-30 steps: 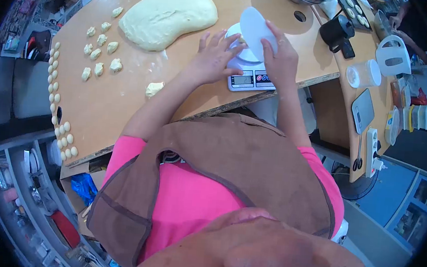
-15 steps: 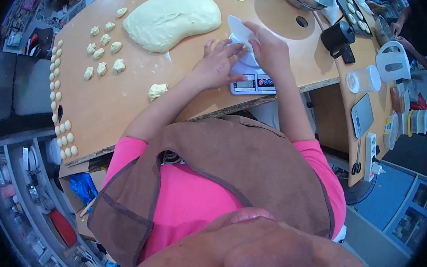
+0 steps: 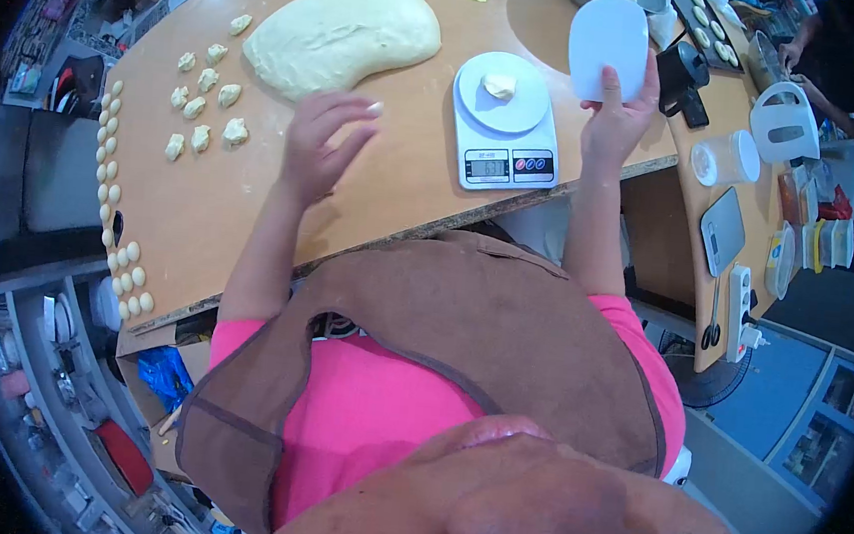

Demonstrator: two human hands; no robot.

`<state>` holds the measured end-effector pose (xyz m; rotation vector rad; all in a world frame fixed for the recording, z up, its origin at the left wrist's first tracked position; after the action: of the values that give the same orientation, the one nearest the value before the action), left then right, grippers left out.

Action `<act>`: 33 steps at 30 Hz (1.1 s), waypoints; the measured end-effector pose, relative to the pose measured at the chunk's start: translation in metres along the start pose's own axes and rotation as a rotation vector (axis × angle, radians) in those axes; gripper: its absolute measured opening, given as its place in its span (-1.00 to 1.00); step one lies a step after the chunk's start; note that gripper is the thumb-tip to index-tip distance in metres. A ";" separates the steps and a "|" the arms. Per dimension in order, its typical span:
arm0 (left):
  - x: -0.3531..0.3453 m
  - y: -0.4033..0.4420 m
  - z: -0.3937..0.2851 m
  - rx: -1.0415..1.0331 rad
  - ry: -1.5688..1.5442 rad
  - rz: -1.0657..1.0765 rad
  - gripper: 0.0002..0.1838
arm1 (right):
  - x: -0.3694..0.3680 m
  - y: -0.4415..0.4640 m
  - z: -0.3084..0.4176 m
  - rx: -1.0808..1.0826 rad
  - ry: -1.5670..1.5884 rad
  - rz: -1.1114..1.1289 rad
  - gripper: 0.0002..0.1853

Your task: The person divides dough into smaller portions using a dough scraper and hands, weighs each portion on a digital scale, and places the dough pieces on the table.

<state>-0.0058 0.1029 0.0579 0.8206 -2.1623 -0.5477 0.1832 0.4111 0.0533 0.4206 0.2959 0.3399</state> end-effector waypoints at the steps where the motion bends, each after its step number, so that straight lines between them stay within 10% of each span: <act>1: 0.012 -0.015 0.006 0.021 0.116 0.027 -0.80 | 0.004 -0.001 0.004 -0.013 -0.033 0.006 -0.38; 5: 0.024 -0.080 0.039 0.207 0.436 0.320 -0.79 | 0.020 -0.011 -0.011 -0.082 -0.139 0.021 -0.40; 10: 0.033 -0.086 0.035 0.233 0.462 0.226 -0.73 | 0.018 -0.021 -0.008 -0.057 -0.549 0.090 -0.41; 12: 0.032 -0.073 0.036 0.220 0.423 0.172 -0.72 | 0.001 -0.025 0.003 0.349 -0.960 0.234 -0.41; 17: -0.003 -0.007 0.013 0.004 0.691 0.190 -0.63 | -0.016 -0.034 -0.004 0.173 -1.084 0.396 -0.41; 21: -0.073 0.053 -0.001 -0.020 0.132 0.191 -0.47 | -0.020 -0.037 0.000 0.148 -1.139 0.409 -0.41; 27: -0.182 0.090 0.014 0.110 0.299 0.577 -0.60 | -0.019 -0.042 -0.001 0.183 -1.119 0.409 -0.39; 33: -0.114 0.093 0.025 0.019 -0.184 0.101 -0.64 | -0.022 -0.043 0.002 0.174 -1.145 0.408 -0.40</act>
<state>-0.0015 0.2510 0.0422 0.6900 -2.3658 -0.5707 0.1755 0.3649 0.0409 0.7796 -0.8958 0.4188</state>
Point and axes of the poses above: each hand's wrist, its own y-axis towards the middle knuckle, its own x-axis out of the back of the hand, z = x × y, the point moved 8 cm from there along y, towards the middle knuckle, and after that the axes turned 8 degrees about -y, right-handed, at the moved point
